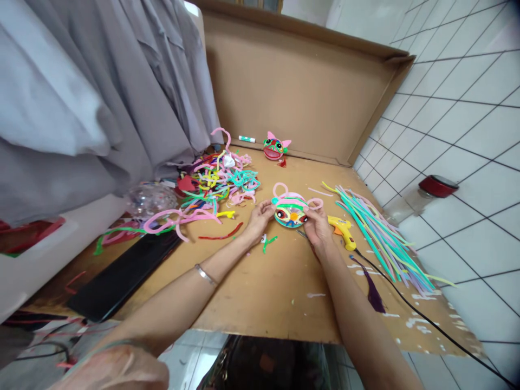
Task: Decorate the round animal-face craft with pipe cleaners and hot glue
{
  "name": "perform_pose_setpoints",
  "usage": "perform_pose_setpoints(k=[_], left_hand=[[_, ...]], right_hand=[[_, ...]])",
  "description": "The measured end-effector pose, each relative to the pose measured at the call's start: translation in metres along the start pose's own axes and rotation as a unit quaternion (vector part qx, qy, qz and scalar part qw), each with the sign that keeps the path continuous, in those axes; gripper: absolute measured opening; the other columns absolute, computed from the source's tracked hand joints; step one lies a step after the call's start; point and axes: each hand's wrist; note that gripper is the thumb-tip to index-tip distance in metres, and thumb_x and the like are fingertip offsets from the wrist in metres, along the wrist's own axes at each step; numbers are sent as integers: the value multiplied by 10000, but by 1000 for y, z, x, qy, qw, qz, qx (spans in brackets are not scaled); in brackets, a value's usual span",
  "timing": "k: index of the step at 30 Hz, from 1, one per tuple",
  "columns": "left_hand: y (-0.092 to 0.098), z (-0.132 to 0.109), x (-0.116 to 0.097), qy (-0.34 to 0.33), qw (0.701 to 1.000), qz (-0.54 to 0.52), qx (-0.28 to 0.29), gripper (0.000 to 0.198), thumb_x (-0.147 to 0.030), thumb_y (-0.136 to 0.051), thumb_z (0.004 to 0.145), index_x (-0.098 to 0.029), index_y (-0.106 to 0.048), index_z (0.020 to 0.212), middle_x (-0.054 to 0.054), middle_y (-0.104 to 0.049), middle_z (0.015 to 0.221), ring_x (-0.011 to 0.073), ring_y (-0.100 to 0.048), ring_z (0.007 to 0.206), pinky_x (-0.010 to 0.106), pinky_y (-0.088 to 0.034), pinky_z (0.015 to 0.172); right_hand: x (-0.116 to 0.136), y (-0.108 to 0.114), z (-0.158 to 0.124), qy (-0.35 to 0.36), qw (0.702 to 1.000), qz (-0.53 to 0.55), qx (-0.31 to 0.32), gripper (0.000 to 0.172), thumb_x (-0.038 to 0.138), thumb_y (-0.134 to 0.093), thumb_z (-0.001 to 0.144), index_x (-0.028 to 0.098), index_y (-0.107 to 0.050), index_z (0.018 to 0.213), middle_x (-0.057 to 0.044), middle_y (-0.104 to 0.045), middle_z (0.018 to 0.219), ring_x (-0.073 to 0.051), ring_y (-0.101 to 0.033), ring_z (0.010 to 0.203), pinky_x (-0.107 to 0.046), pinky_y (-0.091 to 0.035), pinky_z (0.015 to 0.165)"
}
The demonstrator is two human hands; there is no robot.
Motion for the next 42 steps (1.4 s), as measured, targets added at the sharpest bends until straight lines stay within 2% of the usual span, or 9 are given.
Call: perform_pose_setpoints(k=[9, 15, 21, 26, 36, 42], left_hand=[[2, -1, -1, -35, 998, 45, -1, 489, -373, -839, 650, -144, -621, 1024, 70, -680, 992, 188, -640, 974, 362, -476, 962], [3, -1, -2, -47, 996, 73, -1, 477, -372, -836, 661, -137, -621, 1016, 80, -684, 983, 195, -642, 979, 359, -487, 948], [3, 1, -5, -11, 999, 34, -8, 487, -343, -876, 588, -134, -635, 956, 57, -702, 916, 160, -652, 858, 338, -494, 897], [1, 0, -13, 38, 999, -17, 14, 432, -287, -873, 563, -137, -655, 904, 47, -717, 875, 149, -659, 793, 327, -497, 862], [1, 1, -12, 44, 999, -22, 24, 434, -253, -869, 573, -131, -657, 931, 53, -723, 878, 155, -670, 808, 335, -502, 864], [0, 2, -13, 51, 998, -47, 13, 376, -201, -862, 556, -136, -654, 862, 24, -714, 816, 132, -657, 754, 301, -505, 816]], right_hand=[[0, 2, 2, -2, 1000, -6, 3, 357, 109, -768, 544, 248, -552, 792, 98, -551, 689, -92, -529, 632, -235, -452, 637], [-5, 6, 5, 8, 1000, -4, -23, 392, 85, -749, 517, 245, -534, 804, 103, -547, 703, -98, -559, 695, -252, -466, 732], [-6, 5, 6, 3, 999, 3, -42, 440, 89, -743, 496, 250, -522, 840, 114, -541, 708, -91, -546, 679, -249, -457, 719], [-6, 6, 6, -8, 999, 9, -39, 453, 91, -747, 480, 244, -516, 837, 112, -548, 717, -82, -547, 678, -231, -455, 697], [-6, 5, 5, 9, 1000, -5, -28, 433, 104, -750, 494, 254, -495, 810, 107, -554, 725, -92, -551, 674, -241, -477, 685], [-5, 0, 2, 3, 1000, -8, -16, 439, 120, -759, 503, 253, -509, 838, 111, -534, 712, -87, -541, 678, -236, -471, 717]])
Point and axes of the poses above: each hand's wrist, its own z-axis towards the middle knuckle, its own y-axis out of the back of the hand, x = y × z
